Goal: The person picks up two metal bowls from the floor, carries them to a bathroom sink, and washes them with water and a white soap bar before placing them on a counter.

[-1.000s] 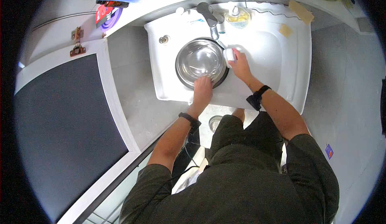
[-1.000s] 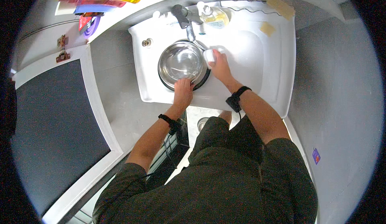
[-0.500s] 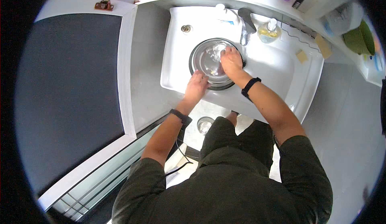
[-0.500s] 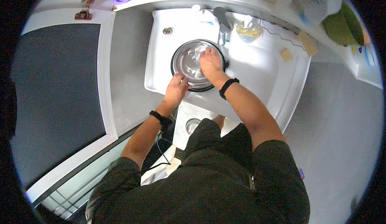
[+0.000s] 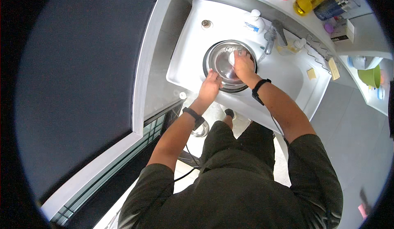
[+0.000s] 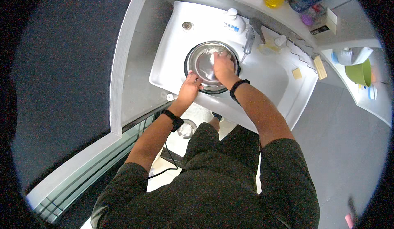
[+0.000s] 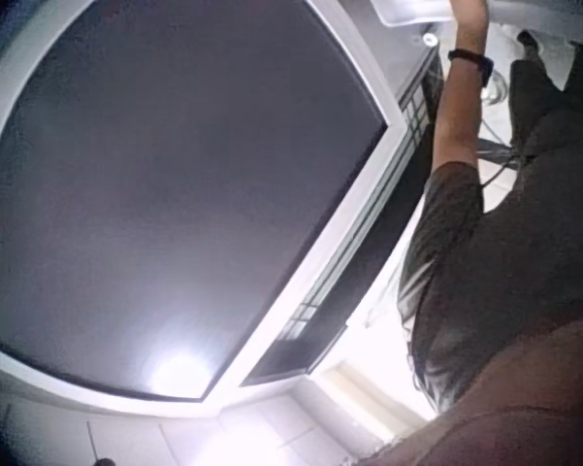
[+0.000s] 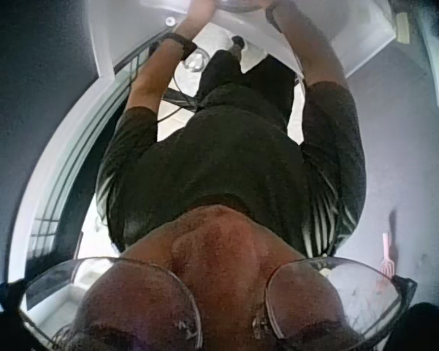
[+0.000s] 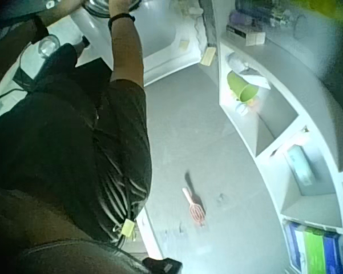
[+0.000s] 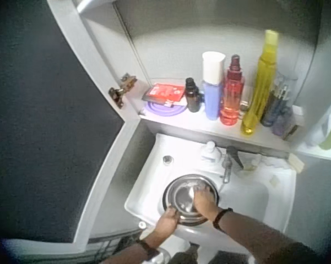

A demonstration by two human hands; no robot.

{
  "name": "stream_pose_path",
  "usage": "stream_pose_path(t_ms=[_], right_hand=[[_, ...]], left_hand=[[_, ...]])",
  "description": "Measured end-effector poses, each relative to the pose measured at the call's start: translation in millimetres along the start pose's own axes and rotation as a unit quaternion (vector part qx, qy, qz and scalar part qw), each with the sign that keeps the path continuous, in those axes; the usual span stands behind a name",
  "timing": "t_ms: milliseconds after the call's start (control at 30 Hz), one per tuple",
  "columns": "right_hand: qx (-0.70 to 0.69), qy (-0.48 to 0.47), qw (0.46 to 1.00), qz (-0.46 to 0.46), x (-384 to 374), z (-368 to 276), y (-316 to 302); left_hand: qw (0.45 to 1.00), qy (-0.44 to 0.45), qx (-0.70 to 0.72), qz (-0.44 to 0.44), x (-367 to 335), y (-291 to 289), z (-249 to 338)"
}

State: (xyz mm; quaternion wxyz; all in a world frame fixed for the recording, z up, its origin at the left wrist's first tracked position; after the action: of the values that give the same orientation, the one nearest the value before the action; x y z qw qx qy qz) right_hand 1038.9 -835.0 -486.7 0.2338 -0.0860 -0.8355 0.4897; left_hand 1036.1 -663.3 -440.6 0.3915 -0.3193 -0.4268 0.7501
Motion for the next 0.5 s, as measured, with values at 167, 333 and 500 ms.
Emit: stream_pose_path(t_ms=[167, 333, 500], right_hand=[[-0.135, 0.132, 0.982, 0.007, -33, -13, 8], [-0.248, -0.051, 0.967, -0.037, -13, -19, 28], [-0.256, -0.226, 0.932, -0.120, 34, -17, 17]], left_hand=[[0.998, 0.039, -0.002, -0.045, 4, 1, 2], [0.999, 0.046, 0.001, -0.019, 5, -3, 5], [0.999, -0.021, -0.029, -0.010, 14, -7, 4]])
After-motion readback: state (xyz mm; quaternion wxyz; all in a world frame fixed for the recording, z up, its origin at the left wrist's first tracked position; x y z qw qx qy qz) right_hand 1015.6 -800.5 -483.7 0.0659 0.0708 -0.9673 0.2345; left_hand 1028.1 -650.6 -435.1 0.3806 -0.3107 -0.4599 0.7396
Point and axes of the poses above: each hand's wrist, its own x-axis away from the middle knuckle, its own y-axis out of the palm, z = x × y, the point moved 6 cm from there along -x, towards the middle knuckle, and after that the axes turned 3 degrees about y, right-handed, at the moved point
